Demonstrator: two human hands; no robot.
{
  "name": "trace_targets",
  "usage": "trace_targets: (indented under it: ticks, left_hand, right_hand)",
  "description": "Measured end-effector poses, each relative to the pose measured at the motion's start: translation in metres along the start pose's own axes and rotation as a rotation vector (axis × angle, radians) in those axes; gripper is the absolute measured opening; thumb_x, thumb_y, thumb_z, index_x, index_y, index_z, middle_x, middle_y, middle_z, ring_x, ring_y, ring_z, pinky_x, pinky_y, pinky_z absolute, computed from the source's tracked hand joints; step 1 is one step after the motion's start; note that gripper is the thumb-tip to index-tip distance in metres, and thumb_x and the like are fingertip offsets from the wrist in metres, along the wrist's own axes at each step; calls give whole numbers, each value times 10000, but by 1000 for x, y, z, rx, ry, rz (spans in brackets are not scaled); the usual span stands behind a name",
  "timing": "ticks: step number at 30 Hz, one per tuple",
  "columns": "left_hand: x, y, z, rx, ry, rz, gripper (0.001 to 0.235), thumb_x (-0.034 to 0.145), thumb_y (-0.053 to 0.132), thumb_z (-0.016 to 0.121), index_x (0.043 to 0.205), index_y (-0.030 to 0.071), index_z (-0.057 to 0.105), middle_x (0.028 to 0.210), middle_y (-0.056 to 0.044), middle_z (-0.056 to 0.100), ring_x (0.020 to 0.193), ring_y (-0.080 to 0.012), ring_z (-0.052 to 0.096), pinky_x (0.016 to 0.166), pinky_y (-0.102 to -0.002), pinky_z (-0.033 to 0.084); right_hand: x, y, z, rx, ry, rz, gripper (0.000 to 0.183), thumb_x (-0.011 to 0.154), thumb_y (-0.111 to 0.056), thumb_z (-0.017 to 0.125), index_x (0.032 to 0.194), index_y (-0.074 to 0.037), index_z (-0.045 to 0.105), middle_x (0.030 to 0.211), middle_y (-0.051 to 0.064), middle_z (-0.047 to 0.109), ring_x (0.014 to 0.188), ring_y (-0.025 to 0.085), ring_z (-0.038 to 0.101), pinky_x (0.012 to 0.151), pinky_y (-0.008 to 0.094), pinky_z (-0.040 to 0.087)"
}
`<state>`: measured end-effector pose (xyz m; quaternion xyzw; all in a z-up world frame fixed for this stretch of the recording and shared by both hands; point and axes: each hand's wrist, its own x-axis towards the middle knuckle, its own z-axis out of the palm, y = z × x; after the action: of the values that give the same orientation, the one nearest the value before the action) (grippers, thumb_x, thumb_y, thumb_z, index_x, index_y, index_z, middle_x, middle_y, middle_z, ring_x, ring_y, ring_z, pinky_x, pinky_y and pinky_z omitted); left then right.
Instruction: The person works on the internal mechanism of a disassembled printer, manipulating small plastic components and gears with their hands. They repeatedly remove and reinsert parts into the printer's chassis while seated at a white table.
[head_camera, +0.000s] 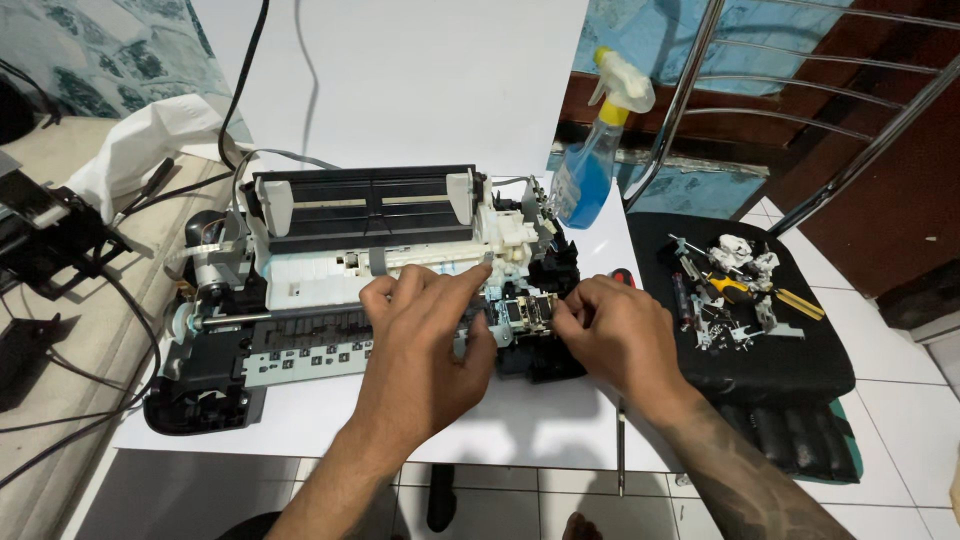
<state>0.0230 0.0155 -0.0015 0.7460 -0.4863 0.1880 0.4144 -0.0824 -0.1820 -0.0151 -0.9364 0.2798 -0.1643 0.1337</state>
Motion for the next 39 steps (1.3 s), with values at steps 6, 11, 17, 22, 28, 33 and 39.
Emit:
trace_targets:
  ticks: [6, 11, 17, 22, 28, 33, 39]
  left_hand:
    - [3, 2, -4, -12, 5, -5, 425, 837, 78, 629, 1261, 52, 650, 857, -10, 664, 911, -253, 526, 867, -441, 278]
    - [3, 1, -6, -2, -1, -24, 415, 843, 92, 635, 1255, 51, 669, 884, -29, 696, 904, -264, 524, 872, -458, 291]
    - [0, -4, -5, -63, -17, -23, 452, 807, 52, 590, 1255, 53, 651, 877, -18, 687, 893, -267, 524, 866, -475, 285]
    - [2, -6, -12, -102, -32, -24, 470, 795, -2, 561, 1254, 40, 652, 814, 4, 665, 878, -255, 525, 873, -475, 273]
    - [7, -10, -22, -113, -31, -89, 464, 828, 22, 581, 1283, 37, 669, 744, -11, 634, 849, -240, 534, 863, -436, 287]
    - [7, -15, -17, -208, -173, -136, 593, 781, 72, 562, 1370, 33, 616, 894, -40, 739, 923, -248, 565, 949, -487, 265]
    - [1, -16, -5, -129, -167, -26, 546, 774, 99, 567, 1318, 91, 611, 772, 44, 643, 821, -235, 549, 741, -434, 267]
  right_hand:
    - [2, -3, -6, -32, -39, 33, 279, 897, -365, 693, 686, -197, 624, 738, -60, 691, 681, 264, 615, 637, 468, 448]
    - [1, -9, -14, -22, -63, 50, 212, 869, -340, 699, 712, -203, 658, 763, -66, 709, 735, 245, 644, 672, 453, 472]
    - [11, 12, -20, 95, -102, 72, 164, 824, -266, 663, 839, -199, 813, 840, -59, 798, 731, 134, 702, 689, 345, 505]
    - [14, 21, -28, 270, -38, 116, 141, 855, -187, 686, 849, -117, 808, 731, -22, 747, 649, 82, 597, 619, 277, 446]
    - [15, 12, -33, 226, -145, 40, 159, 879, -245, 732, 958, -166, 846, 912, -52, 815, 642, 101, 626, 612, 288, 469]
    - [18, 14, -27, 284, -166, 87, 156, 857, -272, 758, 886, -156, 857, 790, -48, 784, 619, 81, 566, 599, 268, 435]
    - [10, -2, -19, 64, -105, 29, 186, 860, -384, 766, 783, -218, 801, 718, -74, 677, 597, 125, 583, 576, 331, 427]
